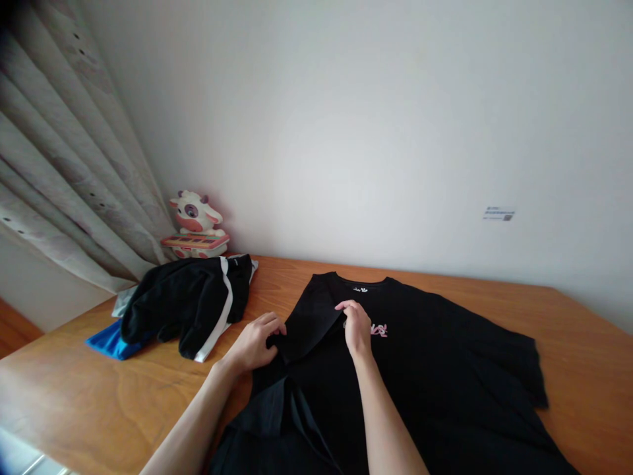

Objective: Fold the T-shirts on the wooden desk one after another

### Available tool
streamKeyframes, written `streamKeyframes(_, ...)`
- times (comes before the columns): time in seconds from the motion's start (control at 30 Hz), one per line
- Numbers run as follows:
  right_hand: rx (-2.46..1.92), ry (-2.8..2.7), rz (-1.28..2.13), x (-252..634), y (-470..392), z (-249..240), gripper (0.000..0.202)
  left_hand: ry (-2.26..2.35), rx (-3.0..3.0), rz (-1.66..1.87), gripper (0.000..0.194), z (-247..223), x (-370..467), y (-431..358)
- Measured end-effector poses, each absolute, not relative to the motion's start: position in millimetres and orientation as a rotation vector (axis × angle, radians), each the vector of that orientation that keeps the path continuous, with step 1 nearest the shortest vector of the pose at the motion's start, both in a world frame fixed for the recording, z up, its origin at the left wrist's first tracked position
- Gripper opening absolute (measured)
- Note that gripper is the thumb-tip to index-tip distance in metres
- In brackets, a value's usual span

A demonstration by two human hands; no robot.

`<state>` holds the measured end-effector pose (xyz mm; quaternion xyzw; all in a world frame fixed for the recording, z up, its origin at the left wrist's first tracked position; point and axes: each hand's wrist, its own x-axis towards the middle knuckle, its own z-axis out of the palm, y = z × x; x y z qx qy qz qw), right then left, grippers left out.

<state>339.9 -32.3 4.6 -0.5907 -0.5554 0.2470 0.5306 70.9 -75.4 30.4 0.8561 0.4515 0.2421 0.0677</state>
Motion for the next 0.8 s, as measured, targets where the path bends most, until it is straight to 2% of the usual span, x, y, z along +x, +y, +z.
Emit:
streamKeyframes(0.13,-1.628,-1.341,0.617,348,-28,2,0.049,1.350,2.589,0.694,0.040,33,75,-77)
streamKeyframes(0.3,-1.869,-1.455,0.652,350,-1,8,0.033,1.327,2.508,0.748,0.042,26,77,-75)
streamKeyframes(0.5,-1.888,-1.782,0.697,325,62,21,0.026,1.284,2.432,0.833,0.045,19,75,-70)
streamKeyframes(0.63,-1.945,-1.882,0.727,307,91,21,0.036,1.272,2.381,0.851,0.045,18,74,-70)
streamKeyframes(0.8,-1.979,-1.910,0.693,296,115,23,0.034,1.275,2.375,0.897,0.041,19,75,-73)
